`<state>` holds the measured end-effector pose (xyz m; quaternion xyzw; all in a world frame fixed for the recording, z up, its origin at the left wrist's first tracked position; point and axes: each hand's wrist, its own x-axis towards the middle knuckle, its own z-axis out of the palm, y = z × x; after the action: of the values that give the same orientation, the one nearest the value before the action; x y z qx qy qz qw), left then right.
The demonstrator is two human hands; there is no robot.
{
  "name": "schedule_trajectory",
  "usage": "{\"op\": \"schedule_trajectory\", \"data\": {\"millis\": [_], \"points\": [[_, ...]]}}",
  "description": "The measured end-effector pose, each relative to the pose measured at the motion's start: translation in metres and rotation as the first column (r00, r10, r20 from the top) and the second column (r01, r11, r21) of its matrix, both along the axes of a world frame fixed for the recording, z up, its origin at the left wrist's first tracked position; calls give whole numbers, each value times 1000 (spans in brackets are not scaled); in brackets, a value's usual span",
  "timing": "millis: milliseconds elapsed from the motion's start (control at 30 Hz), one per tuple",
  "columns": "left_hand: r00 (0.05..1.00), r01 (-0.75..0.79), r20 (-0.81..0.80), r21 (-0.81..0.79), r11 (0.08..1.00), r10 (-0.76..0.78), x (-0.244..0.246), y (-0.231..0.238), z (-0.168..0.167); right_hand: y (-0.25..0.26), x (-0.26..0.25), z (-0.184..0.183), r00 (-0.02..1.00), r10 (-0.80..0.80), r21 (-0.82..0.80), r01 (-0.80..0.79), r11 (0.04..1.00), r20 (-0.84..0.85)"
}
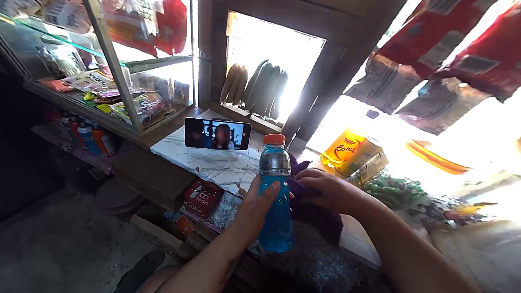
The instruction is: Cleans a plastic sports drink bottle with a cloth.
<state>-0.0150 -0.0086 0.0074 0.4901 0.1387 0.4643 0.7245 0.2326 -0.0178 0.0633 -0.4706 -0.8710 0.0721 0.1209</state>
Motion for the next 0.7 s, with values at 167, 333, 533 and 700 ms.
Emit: {"op": "schedule_trajectory", "data": {"millis": [167,333,533,700], "points": [[1000,26,-10,-59,998,-27,3,-11,-6,-15,-1,12,827,-169,226,333,915,-535],[998,-21,-64,74,997,25,14,-23,-11,-35,-40,-13,696,-63,87,178,980,-715],[989,-20,-125,406,913,78,25,-40,-26,-33,-46,-24,587,84,142,52,989,-805],[992,111,-107,408,906,-74,24,-41,-26,-32,-26,-6,438,29,0,-66,998,-899]]}}
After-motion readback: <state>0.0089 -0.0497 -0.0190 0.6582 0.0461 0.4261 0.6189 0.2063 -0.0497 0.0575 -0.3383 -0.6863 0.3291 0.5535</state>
